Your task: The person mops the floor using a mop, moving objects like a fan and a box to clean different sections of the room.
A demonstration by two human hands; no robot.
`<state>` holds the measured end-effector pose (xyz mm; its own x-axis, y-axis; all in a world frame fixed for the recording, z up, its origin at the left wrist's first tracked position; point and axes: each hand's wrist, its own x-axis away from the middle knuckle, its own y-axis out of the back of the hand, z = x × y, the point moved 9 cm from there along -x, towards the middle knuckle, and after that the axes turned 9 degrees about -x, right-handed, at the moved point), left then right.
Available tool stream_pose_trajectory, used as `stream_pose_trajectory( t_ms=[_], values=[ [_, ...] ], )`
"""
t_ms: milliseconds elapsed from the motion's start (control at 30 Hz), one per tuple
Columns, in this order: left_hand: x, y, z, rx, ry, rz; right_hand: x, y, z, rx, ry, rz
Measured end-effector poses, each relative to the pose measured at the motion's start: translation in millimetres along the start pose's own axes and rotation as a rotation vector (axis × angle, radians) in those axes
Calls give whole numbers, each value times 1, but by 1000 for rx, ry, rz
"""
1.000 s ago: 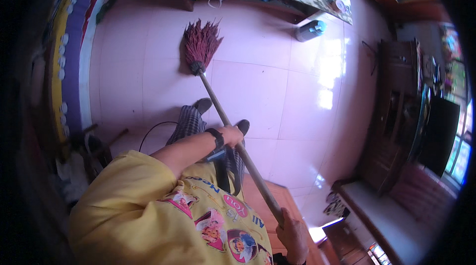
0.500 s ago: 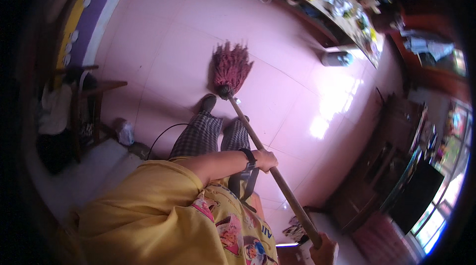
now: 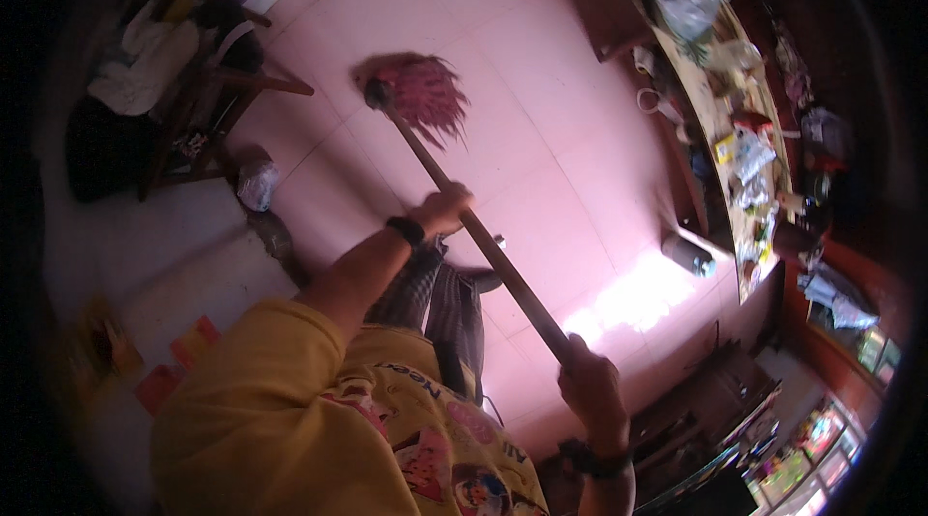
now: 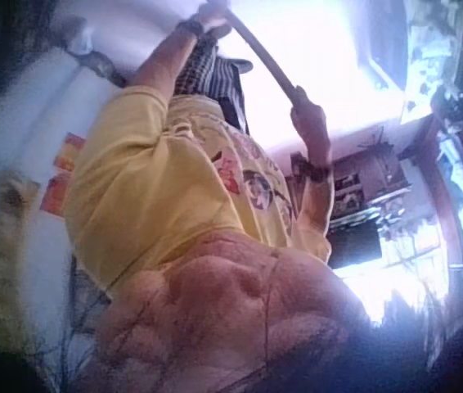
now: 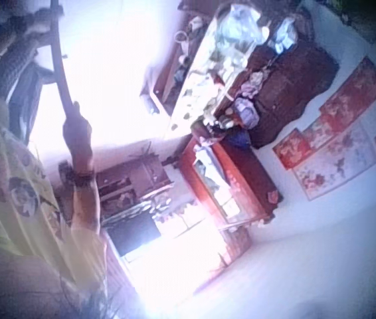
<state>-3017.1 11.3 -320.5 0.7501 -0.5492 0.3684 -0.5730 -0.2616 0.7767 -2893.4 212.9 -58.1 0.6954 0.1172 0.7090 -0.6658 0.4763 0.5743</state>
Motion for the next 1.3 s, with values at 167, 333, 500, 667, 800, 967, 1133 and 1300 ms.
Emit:
stream_pose_trajectory(
  t_ms=[167,333,500,667,800,967,1133,1300],
  values=[
    [19,70,156,-199,314,-189,-155,-54,112,99,415,-5],
    [47,119,199,-245,440,-200,-278,-123,215,7,456,25],
    [75,116,216,-123,552,-330,-289,-150,244,246,470,-16],
    [59,70,169,-35,448,-397,-238,-125,175,250,529,29],
    [42,31,109,-35,381,-348,-169,-111,86,423,572,-78],
    [46,-26,26,-32,371,-335,-64,-90,-26,476,337,76],
    [35,-129,-71,-123,122,-109,62,-56,-123,508,271,66],
    [21,-205,-261,-38,-161,108,190,-12,-229,447,-77,83]
  ],
)
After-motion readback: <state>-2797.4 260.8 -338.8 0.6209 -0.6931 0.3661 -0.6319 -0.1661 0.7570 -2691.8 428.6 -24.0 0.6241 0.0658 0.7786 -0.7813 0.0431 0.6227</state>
